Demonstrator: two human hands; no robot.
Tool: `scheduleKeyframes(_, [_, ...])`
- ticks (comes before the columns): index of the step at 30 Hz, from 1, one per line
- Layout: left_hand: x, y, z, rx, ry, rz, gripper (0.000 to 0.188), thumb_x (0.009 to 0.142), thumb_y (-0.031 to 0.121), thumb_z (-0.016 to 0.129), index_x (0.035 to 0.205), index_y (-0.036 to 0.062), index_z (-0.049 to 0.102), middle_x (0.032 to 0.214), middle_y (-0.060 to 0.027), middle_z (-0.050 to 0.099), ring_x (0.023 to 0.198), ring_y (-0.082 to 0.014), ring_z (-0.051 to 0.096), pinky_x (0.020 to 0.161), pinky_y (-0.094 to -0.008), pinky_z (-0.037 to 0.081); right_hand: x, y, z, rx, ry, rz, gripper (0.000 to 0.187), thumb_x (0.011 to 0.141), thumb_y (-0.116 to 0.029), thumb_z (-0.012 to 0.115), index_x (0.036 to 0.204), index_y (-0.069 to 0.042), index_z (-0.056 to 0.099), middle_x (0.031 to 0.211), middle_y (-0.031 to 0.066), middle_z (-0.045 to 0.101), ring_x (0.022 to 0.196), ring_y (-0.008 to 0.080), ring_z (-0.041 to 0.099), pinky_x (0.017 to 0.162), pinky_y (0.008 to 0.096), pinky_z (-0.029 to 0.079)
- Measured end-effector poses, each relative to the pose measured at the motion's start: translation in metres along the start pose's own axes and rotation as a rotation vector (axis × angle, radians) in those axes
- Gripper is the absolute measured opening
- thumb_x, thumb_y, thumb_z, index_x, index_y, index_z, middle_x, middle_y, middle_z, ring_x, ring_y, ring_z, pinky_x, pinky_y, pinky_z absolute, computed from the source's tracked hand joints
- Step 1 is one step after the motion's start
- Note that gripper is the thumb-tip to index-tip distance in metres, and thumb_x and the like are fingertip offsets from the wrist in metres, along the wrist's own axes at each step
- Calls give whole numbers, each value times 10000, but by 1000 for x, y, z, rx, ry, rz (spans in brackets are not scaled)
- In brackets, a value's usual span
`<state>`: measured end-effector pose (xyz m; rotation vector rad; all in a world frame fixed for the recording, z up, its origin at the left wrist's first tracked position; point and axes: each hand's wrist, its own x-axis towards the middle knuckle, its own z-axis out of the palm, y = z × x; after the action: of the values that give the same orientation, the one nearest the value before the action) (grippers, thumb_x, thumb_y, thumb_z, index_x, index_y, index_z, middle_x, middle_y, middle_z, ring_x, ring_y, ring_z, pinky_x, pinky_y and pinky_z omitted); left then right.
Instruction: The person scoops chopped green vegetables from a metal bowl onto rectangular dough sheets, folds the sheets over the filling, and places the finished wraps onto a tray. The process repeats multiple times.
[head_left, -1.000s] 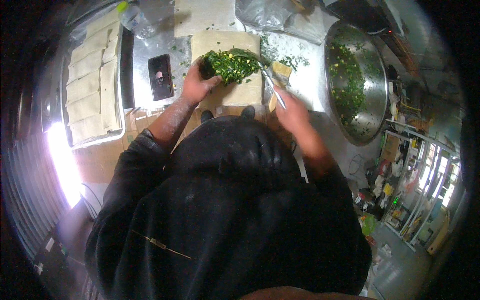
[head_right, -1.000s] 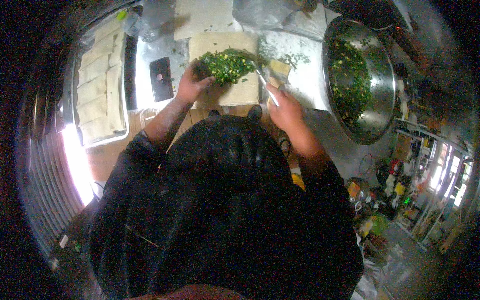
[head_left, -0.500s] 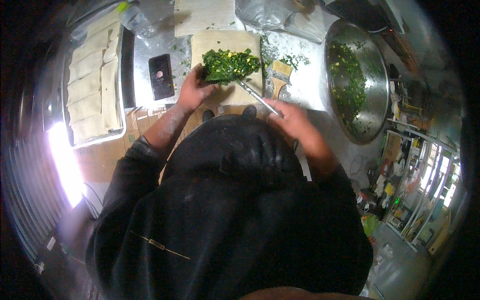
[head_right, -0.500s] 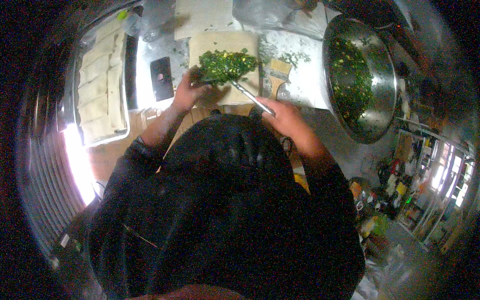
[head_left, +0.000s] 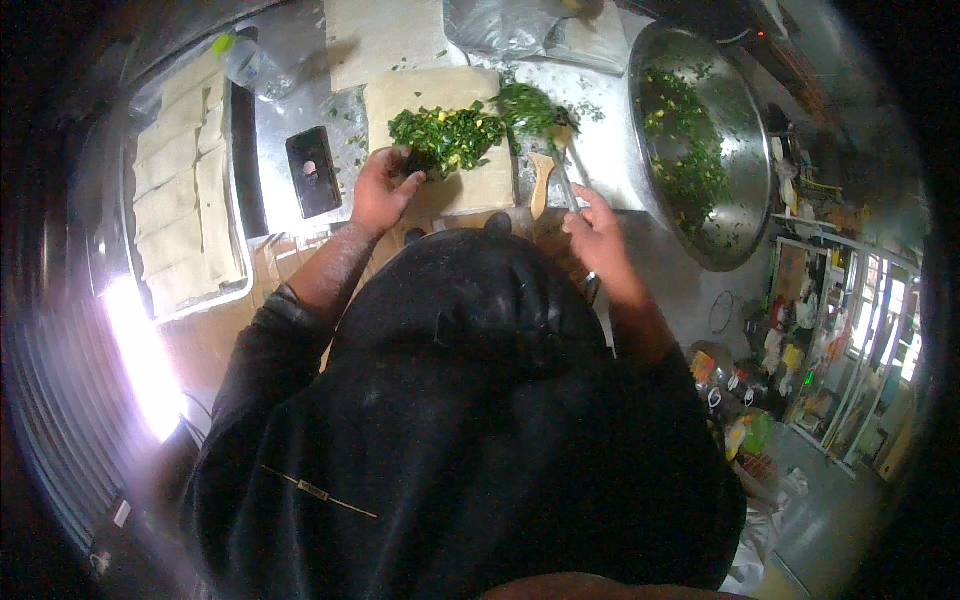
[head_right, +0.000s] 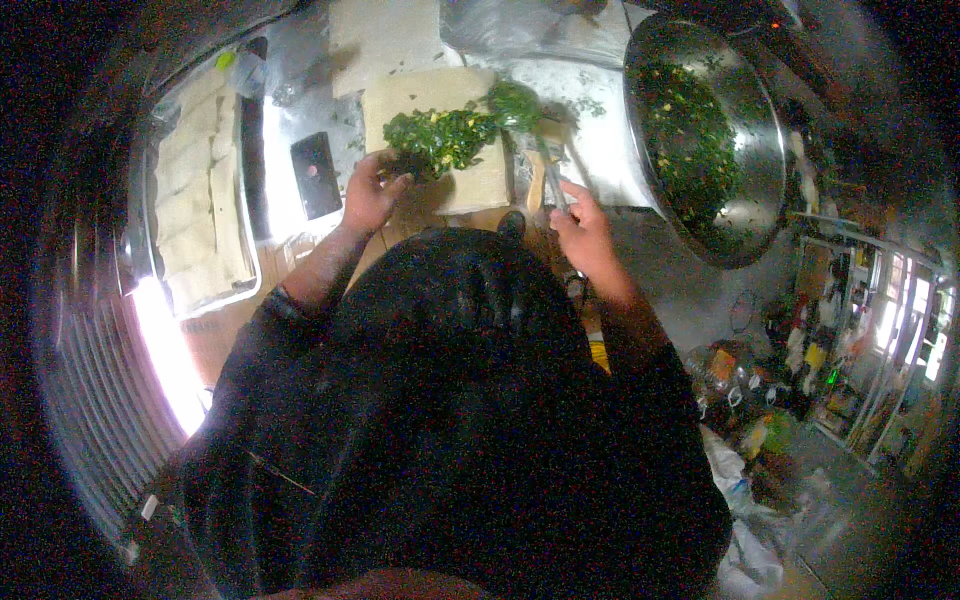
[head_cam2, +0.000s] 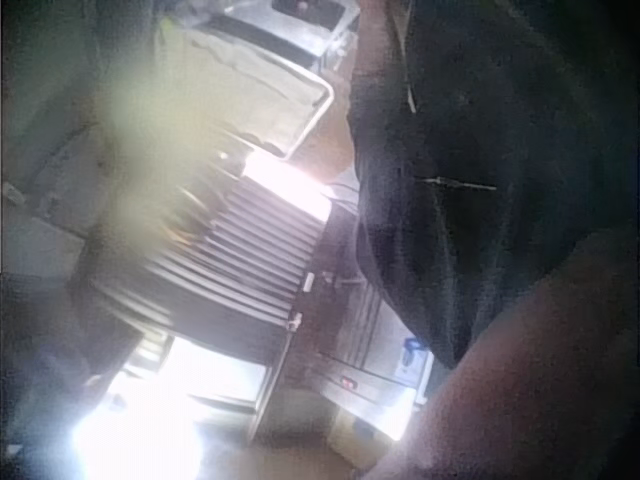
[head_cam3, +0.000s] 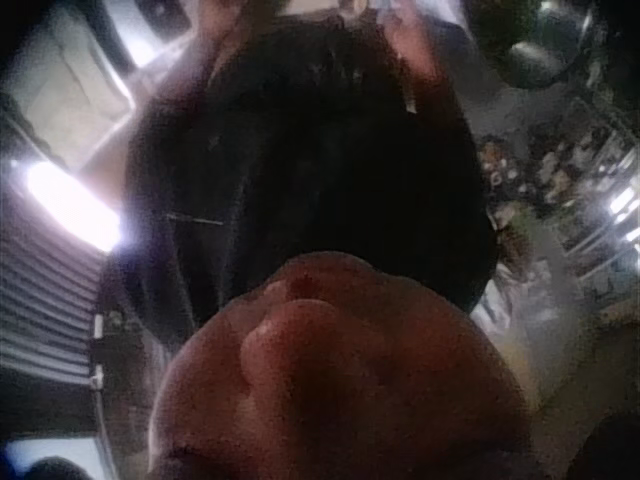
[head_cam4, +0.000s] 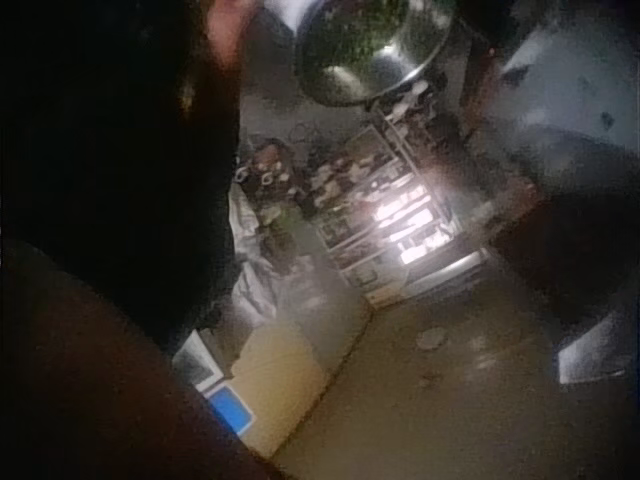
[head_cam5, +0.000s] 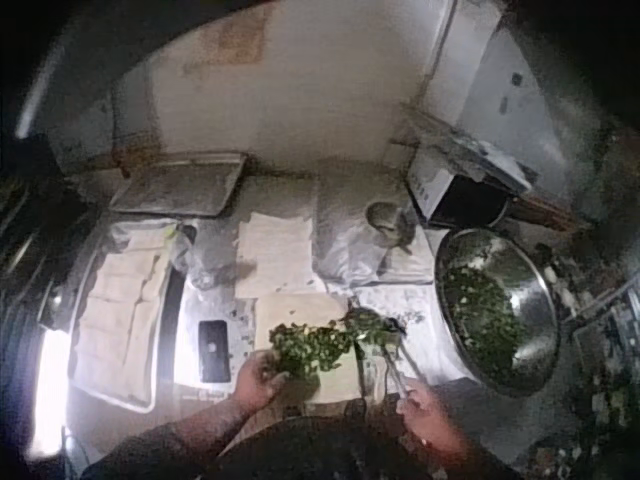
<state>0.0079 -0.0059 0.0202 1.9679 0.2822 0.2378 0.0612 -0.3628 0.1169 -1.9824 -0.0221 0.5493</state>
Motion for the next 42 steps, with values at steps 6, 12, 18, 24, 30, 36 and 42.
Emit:
scheduleKeyframes(6, [2,-2,14,20,-372,8,394,835,220,807,1132,27,636,952,-153,656,864,-261,669,784,-392,543,1,7,2,166,-44,160,495,939,-54,629,1420,-59,512,888,55,661,637,77,532,530,251,412])
scheduleKeyframes(12, [-5,-19,24,122,-443,172,373,819,224,773,1103,30,630,1004,-205,629,936,-399,640,811,-458,534,-12,4,2,145,-39,204,517,938,-47,631,1437,-47,500,898,48,663,660,67,538,552,238,414])
scheduleKeyframes(18, [-5,-22,22,121,-483,165,358,826,230,758,1099,42,624,1026,-199,617,985,-411,626,845,-473,530,-22,-14,6,13,-142,-106,504,942,-19,631,1434,-31,521,872,-9,628,715,41,514,622,218,413])
scheduleKeyframes(24, [-8,-26,25,-70,-482,40,388,802,244,769,1121,72,632,1089,-197,610,1030,-425,615,876,-482,525,-19,-28,8,-86,-23,-158,511,950,-23,625,1448,-34,510,834,-11,599,677,49,516,592,225,421])
scheduleKeyframes(30, [-13,-31,23,74,-486,114,546,724,295,833,1190,88,640,1187,-183,624,1095,-417,614,923,-444,527,-30,-32,-51,291,100,38,535,938,-37,598,1459,-50,481,812,59,627,498,104,509,463,258,413])
scheduleKeyframes(36, [-12,-13,25,277,-318,434,412,795,316,768,1116,83,660,1068,-150,635,981,-402,638,818,-451,537,-13,-11,-163,234,446,52,528,920,-138,615,1430,-54,506,794,55,626,521,121,515,470,283,413])
scheduleKeyframes(42, [-10,11,30,351,-339,393,266,890,270,667,1049,56,665,1003,-158,639,918,-365,645,778,-426,529,37,55,-232,100,467,283,521,921,-172,627,1416,-48,520,789,55,629,561,132,525,503,305,422])
